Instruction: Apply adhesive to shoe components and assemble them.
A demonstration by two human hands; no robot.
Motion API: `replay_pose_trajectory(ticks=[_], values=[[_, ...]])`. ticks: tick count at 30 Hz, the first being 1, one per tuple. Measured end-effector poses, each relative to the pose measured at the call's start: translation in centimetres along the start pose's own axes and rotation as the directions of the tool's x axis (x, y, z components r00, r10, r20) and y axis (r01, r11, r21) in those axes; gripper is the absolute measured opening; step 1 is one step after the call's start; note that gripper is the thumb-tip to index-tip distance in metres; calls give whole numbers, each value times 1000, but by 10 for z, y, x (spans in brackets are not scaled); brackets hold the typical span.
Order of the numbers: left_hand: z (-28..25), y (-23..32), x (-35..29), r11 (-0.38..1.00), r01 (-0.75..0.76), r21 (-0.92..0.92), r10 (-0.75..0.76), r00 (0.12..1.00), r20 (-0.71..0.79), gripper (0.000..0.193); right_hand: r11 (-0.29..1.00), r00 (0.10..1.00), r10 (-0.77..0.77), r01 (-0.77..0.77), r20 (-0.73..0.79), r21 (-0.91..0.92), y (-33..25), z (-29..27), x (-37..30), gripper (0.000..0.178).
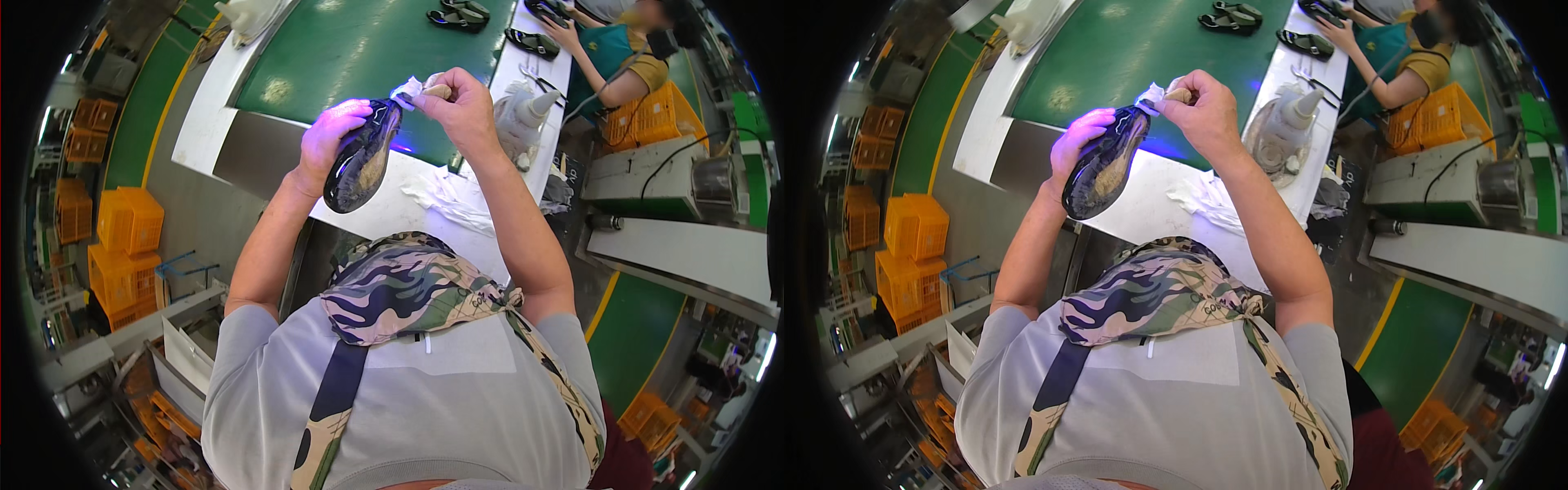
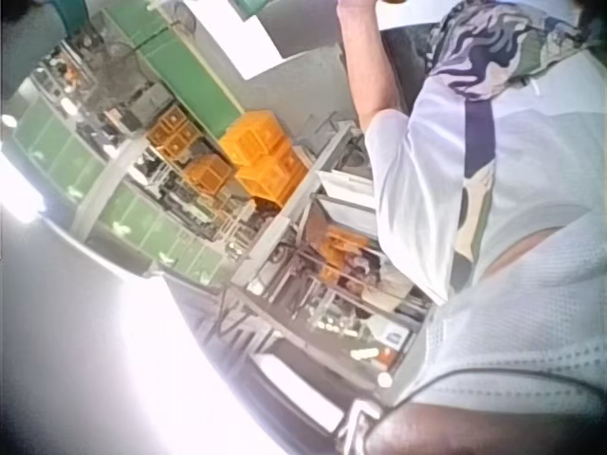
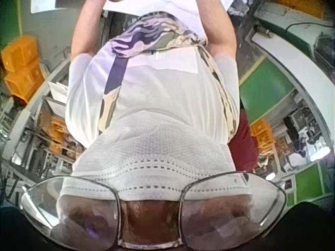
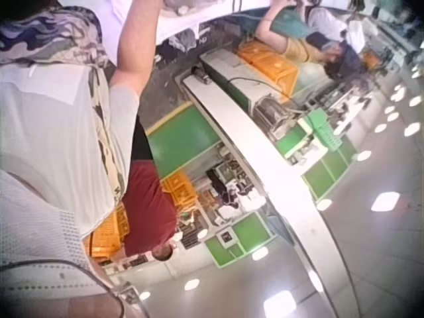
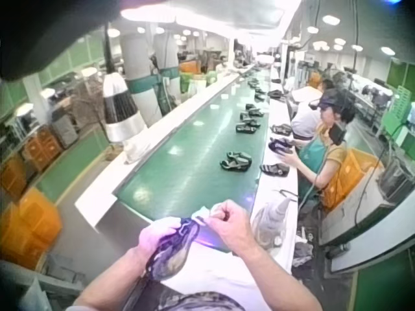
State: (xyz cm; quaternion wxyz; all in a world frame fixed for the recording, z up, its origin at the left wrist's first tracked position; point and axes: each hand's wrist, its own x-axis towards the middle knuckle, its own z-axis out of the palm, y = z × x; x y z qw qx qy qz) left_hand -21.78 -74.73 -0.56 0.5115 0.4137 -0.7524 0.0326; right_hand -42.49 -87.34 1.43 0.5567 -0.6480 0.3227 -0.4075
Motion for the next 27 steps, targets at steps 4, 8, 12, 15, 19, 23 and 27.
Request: replay_pose_trajectory(ticks=[4,8,12,15,19,23,27], values=[[-29,14,-15,996,15,86,-13,1000,-21,48,997,997,-36,31,69,69,4,35,-5,19],[-57,26,-35,984,66,164,-62,998,-32,45,952,964,15,-94,264,290,-3,69,-21,19],[-75,29,-65,965,172,198,-164,985,-59,41,858,905,79,-275,418,433,-13,98,-37,22],[-88,34,-80,932,235,276,-233,972,-39,45,875,893,76,-273,445,399,-17,115,-41,22],[-101,44,-88,877,303,372,-321,947,-14,48,906,860,73,-269,505,327,-32,130,-42,23],[-112,56,-93,776,486,402,-548,835,47,49,975,847,10,-127,532,183,-36,141,-38,23],[-124,63,-98,679,613,404,-696,712,90,51,983,848,-14,-86,531,162,-39,155,-36,21]])
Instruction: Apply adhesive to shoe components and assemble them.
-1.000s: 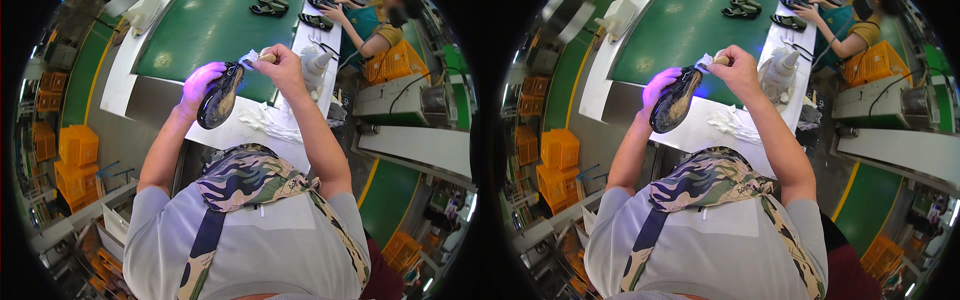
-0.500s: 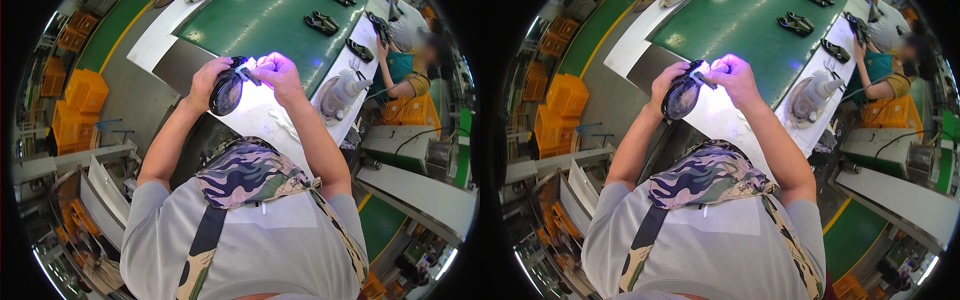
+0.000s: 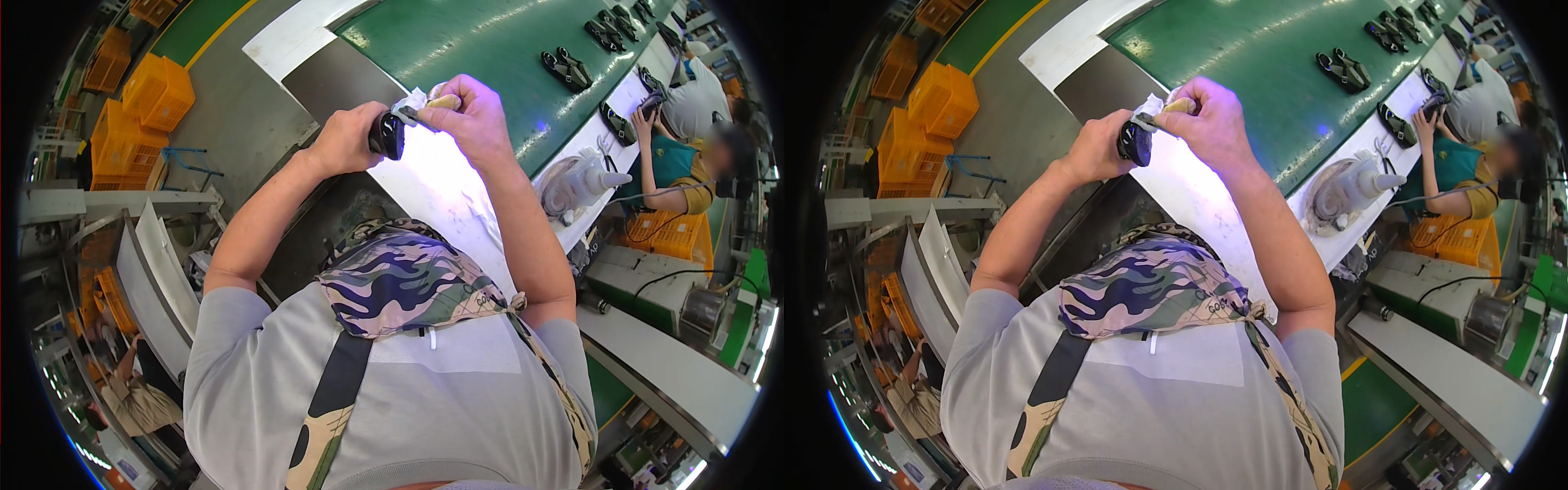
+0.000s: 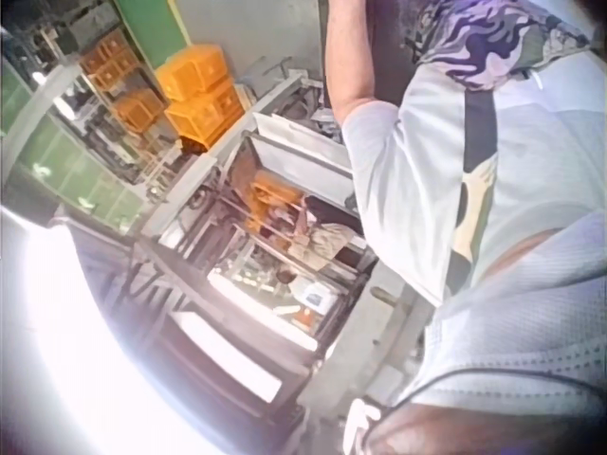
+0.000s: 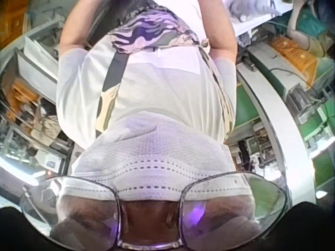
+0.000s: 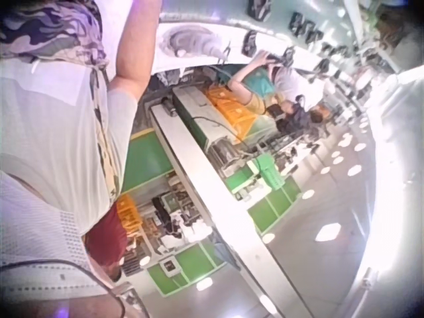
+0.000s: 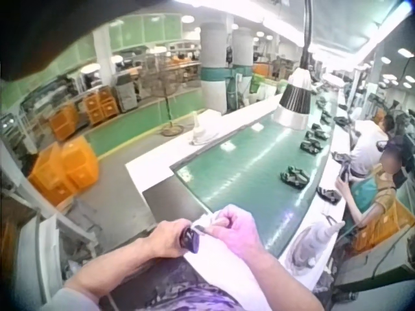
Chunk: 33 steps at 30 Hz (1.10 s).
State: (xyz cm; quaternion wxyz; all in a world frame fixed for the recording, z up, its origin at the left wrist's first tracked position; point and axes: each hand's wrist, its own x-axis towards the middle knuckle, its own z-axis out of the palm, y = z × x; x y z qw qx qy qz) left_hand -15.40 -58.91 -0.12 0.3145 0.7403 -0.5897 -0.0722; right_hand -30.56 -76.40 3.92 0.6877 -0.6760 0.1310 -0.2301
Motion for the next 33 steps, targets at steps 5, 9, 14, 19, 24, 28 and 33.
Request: replay_pose_trajectory(ticks=[5,9,14,19,24,28,33], values=[[-15,-5,-11,967,163,-196,-104,955,278,62,993,997,-74,75,16,-89,3,12,10,19],[-24,-13,-20,934,210,-290,-91,923,374,66,967,980,-194,197,33,-161,15,18,19,19],[-28,-18,-30,649,482,-589,-185,850,493,82,960,969,-219,235,112,-151,22,27,20,21],[-22,-25,-41,308,578,-756,-197,816,544,77,973,974,-160,183,164,-142,31,34,13,21],[-12,-44,-48,-59,585,-809,-182,790,585,56,997,970,-15,33,243,-70,45,40,4,21],[-6,-57,-54,-153,545,-824,-222,794,566,43,998,955,61,-50,291,-44,48,41,-1,21],[0,-64,-68,-376,522,-765,-278,724,631,37,981,936,35,34,349,-190,39,43,-7,26]])
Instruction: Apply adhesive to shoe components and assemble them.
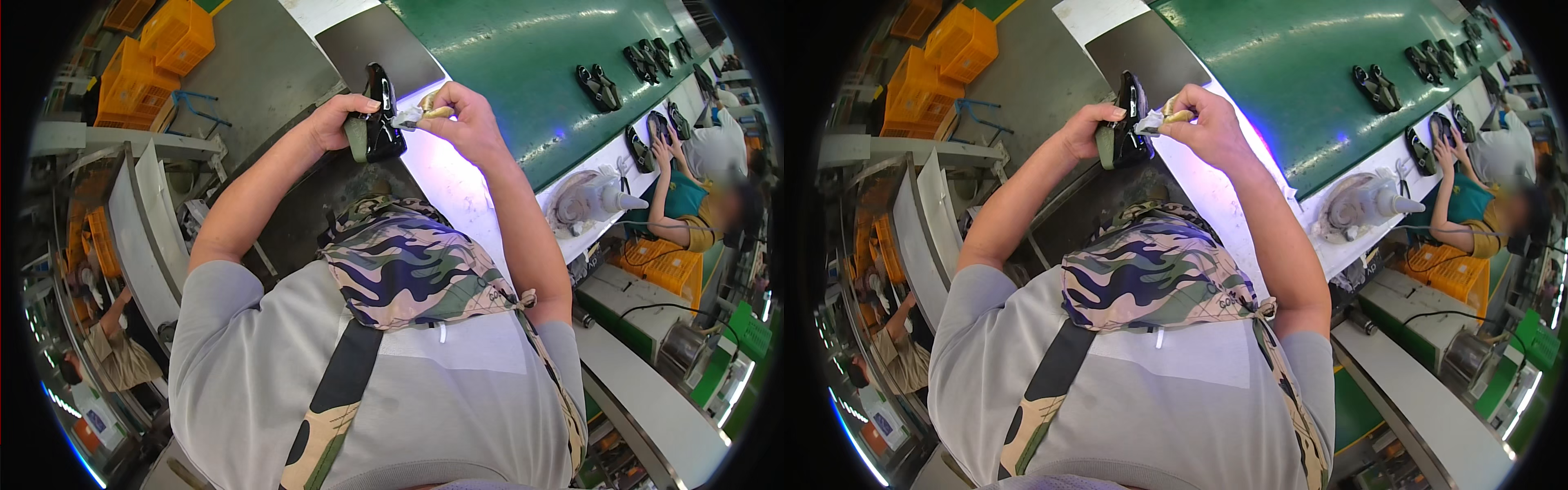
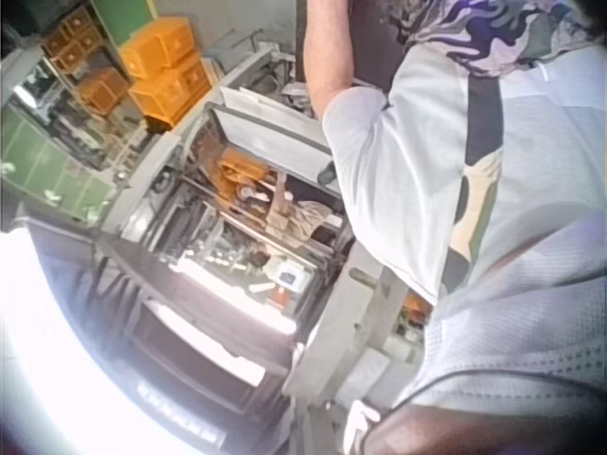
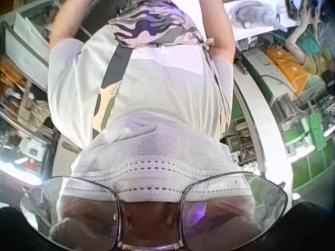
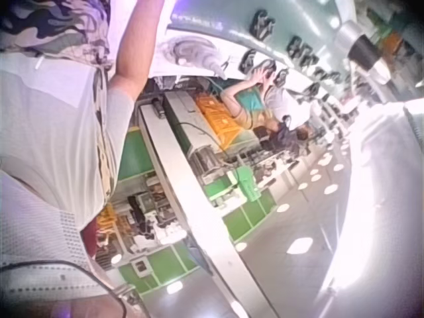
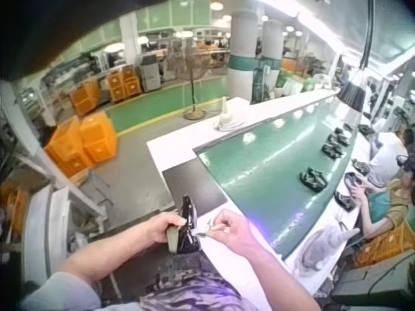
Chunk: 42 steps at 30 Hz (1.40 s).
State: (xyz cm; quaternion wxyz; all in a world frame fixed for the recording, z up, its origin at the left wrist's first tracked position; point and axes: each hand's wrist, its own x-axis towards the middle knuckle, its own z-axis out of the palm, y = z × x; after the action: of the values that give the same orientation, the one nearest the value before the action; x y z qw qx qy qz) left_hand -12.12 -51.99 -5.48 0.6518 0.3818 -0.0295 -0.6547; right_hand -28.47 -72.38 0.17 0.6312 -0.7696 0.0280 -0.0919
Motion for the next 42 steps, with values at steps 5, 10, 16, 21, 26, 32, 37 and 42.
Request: replay_pose_trajectory(ticks=[5,10,16,21,26,32,37,42], values=[[-8,-18,-3,992,-58,-113,57,998,-16,39,997,997,-64,63,35,43,2,4,-5,26],[-3,-37,-13,960,-110,-258,125,991,43,39,988,988,-141,135,64,79,-1,11,-5,25],[-15,-67,-16,889,-158,-430,226,968,112,33,979,980,-180,171,83,110,-2,17,-5,25],[-13,-94,-16,846,-221,-484,307,946,105,51,969,966,-237,227,101,102,-3,20,-5,24],[0,-105,-17,723,-203,-660,326,943,68,43,962,956,-268,259,116,89,0,19,-5,24],[1,-108,-16,690,-228,-687,377,923,72,54,959,955,-272,258,119,118,3,21,1,24],[5,-105,-30,670,-291,-683,459,885,73,64,964,960,-254,241,119,116,8,27,10,25],[-4,-89,-60,614,-549,-567,613,784,-96,79,964,986,-168,169,-22,205,29,26,11,22]])
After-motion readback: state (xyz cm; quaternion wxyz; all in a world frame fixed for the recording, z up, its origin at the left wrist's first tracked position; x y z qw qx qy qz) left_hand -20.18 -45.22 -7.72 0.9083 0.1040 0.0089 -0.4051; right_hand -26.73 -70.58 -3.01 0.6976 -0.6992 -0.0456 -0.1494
